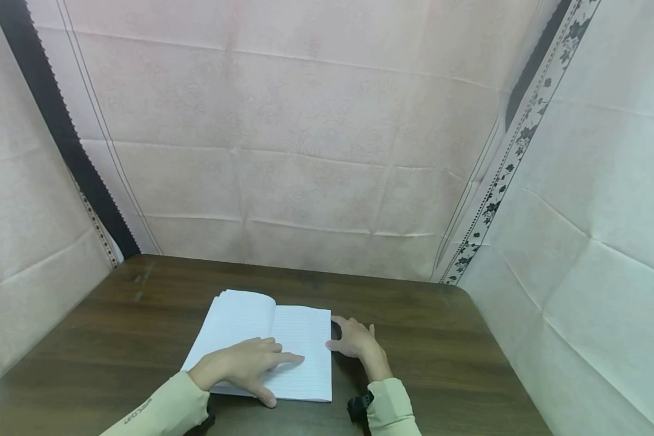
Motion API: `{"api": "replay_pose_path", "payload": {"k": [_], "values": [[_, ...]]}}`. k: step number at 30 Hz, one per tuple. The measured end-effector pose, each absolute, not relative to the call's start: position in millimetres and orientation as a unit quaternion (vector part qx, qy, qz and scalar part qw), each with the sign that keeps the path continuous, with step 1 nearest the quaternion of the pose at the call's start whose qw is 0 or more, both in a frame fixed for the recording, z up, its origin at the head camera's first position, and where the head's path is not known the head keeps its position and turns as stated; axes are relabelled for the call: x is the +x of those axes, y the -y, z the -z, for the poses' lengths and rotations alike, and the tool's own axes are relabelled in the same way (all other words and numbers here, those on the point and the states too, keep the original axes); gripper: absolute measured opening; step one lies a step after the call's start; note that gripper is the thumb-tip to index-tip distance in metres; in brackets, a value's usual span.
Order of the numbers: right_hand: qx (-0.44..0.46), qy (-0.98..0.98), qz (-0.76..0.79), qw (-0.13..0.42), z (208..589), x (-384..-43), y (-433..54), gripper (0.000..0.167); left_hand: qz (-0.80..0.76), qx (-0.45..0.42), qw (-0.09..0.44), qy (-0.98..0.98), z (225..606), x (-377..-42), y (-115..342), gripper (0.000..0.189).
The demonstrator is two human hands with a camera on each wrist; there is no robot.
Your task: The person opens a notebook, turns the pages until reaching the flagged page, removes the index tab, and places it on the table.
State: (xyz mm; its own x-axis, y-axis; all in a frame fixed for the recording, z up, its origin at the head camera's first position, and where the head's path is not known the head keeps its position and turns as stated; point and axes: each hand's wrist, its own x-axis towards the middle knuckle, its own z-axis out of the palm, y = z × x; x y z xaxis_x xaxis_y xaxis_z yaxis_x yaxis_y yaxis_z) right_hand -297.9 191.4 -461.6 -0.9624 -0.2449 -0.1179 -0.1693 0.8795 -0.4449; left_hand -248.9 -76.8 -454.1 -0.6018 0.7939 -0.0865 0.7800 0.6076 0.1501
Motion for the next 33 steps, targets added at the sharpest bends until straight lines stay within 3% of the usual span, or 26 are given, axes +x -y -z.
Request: {"api": "replay_pose_path", "payload": {"k": [21, 26, 33], "values": [[-0.100, -0.964, 0.231, 0.082, 462.2, -298.6, -192.2, 0.049, -0.094, 0.473, 0.083, -0.872, 447.7, -242.9, 73.5, 0.076], [-0.096, -0.964, 0.231, 0.085, 463.5, -299.6, -192.3, 0.049, -0.127, 0.459, 0.089, -0.875, 447.5, -243.2, 74.3, 0.082], [-0.103, -0.964, 0.230, 0.081, 461.5, -298.5, -193.1, 0.049, -0.172, 0.447, 0.045, -0.877, 447.3, -249.0, 77.2, 0.092]]}}
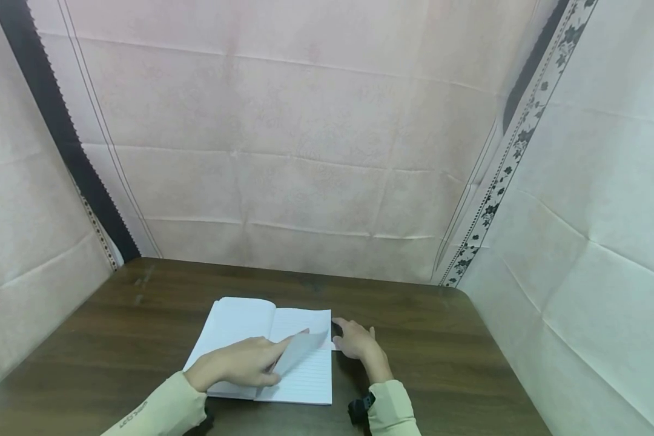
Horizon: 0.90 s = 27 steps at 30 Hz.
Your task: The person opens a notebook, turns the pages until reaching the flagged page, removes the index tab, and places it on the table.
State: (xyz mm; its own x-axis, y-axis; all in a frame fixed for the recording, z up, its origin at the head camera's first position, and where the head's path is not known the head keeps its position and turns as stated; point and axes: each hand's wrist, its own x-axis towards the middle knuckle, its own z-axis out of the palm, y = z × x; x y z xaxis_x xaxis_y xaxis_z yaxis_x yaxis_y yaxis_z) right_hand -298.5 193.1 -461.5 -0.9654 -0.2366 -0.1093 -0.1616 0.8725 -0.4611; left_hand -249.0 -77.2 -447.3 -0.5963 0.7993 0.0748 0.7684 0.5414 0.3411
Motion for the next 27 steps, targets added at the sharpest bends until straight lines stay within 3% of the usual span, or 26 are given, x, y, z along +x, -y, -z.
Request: {"api": "replay_pose_path", "payload": {"k": [9, 27], "values": [[-0.102, -0.965, 0.229, 0.081, 460.5, -298.9, -192.2, 0.049, -0.191, 0.443, -0.024, -0.876, 440.5, -253.7, 81.8, 0.101], [-0.107, -0.963, 0.239, 0.068, 466.6, -298.7, -191.6, 0.051, -0.257, 0.404, -0.020, -0.878, 426.6, -258.8, 95.5, 0.097]]}}
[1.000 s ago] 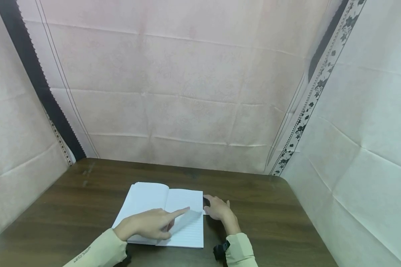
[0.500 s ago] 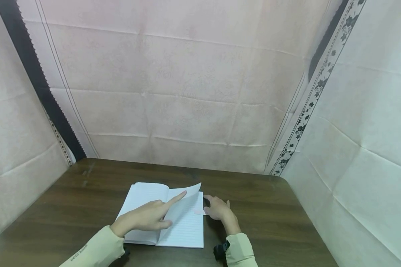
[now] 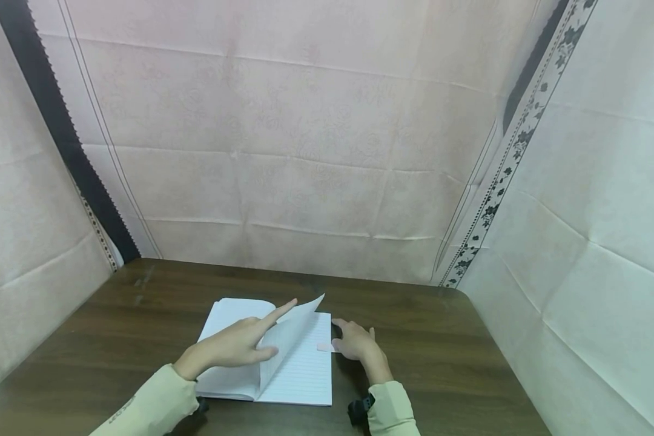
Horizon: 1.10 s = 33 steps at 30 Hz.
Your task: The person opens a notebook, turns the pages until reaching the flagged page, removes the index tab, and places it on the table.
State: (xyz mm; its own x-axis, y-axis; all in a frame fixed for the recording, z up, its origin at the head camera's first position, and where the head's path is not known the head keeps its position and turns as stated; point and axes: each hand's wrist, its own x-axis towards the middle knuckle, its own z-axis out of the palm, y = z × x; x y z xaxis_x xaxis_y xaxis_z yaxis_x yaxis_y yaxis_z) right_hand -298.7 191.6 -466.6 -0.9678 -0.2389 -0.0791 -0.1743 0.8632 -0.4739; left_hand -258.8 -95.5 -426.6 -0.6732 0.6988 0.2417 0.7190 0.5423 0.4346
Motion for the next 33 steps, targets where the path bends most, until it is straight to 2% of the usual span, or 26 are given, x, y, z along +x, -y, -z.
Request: {"api": "replay_pose_path", "payload": {"k": [18, 24, 33], "values": [[-0.108, -0.964, 0.232, 0.074, 465.6, -299.8, -192.5, 0.051, 0.258, -0.386, 0.052, 0.884, 413.2, -265.7, 116.4, 0.092], [-0.110, -0.963, 0.234, 0.071, 465.4, -298.0, -192.3, 0.051, 0.249, -0.375, 0.023, 0.893, 413.9, -268.0, 121.0, 0.094], [-0.113, -0.960, 0.247, 0.067, 465.4, -296.5, -191.6, 0.051, 0.262, -0.379, -0.050, 0.886, 417.5, -271.6, 131.8, 0.099]]}}
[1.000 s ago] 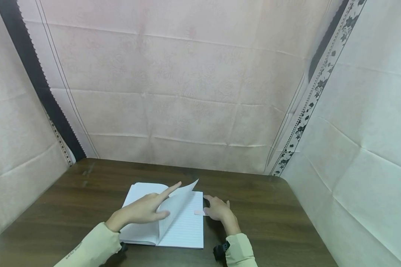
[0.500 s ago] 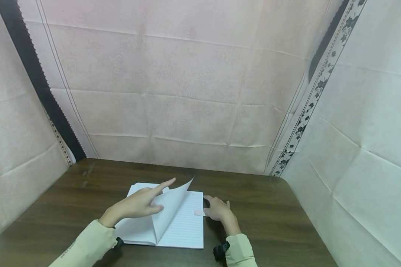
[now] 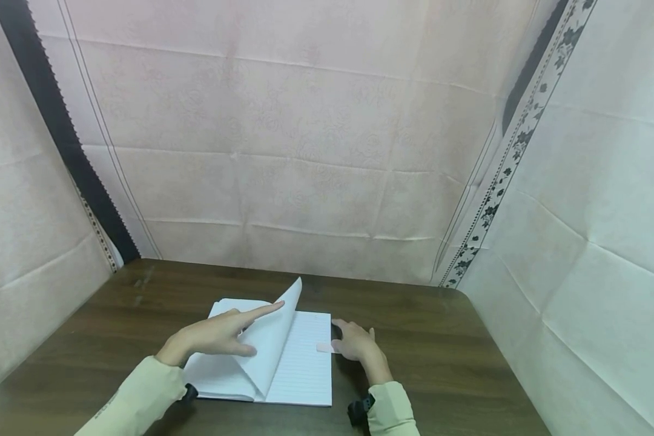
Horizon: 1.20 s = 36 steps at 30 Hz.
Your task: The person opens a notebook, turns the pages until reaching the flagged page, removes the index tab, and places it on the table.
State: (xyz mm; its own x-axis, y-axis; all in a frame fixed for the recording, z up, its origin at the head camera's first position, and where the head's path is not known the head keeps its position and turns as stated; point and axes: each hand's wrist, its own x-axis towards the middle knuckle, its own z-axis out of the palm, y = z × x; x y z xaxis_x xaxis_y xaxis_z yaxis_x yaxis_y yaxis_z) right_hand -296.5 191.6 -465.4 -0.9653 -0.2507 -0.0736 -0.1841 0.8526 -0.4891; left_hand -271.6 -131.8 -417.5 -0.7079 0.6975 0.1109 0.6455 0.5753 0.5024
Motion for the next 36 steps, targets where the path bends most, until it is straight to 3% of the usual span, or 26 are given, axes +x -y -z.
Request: {"api": "replay_pose_path", "payload": {"k": [20, 29, 36], "values": [[-0.111, -0.960, 0.247, 0.067, 467.0, -297.5, -191.9, 0.051, -0.327, 0.364, 0.165, -0.856, 420.3, -282.1, 162.3, 0.115], [-0.109, -0.960, 0.249, 0.067, 467.3, -297.8, -192.5, 0.051, -0.302, 0.353, 0.219, -0.858, 416.2, -280.7, 176.2, 0.095], [-0.108, -0.961, 0.246, 0.067, 467.4, -297.4, -192.6, 0.051, -0.298, 0.358, 0.263, -0.845, 417.5, -284.1, 187.3, 0.092]]}}
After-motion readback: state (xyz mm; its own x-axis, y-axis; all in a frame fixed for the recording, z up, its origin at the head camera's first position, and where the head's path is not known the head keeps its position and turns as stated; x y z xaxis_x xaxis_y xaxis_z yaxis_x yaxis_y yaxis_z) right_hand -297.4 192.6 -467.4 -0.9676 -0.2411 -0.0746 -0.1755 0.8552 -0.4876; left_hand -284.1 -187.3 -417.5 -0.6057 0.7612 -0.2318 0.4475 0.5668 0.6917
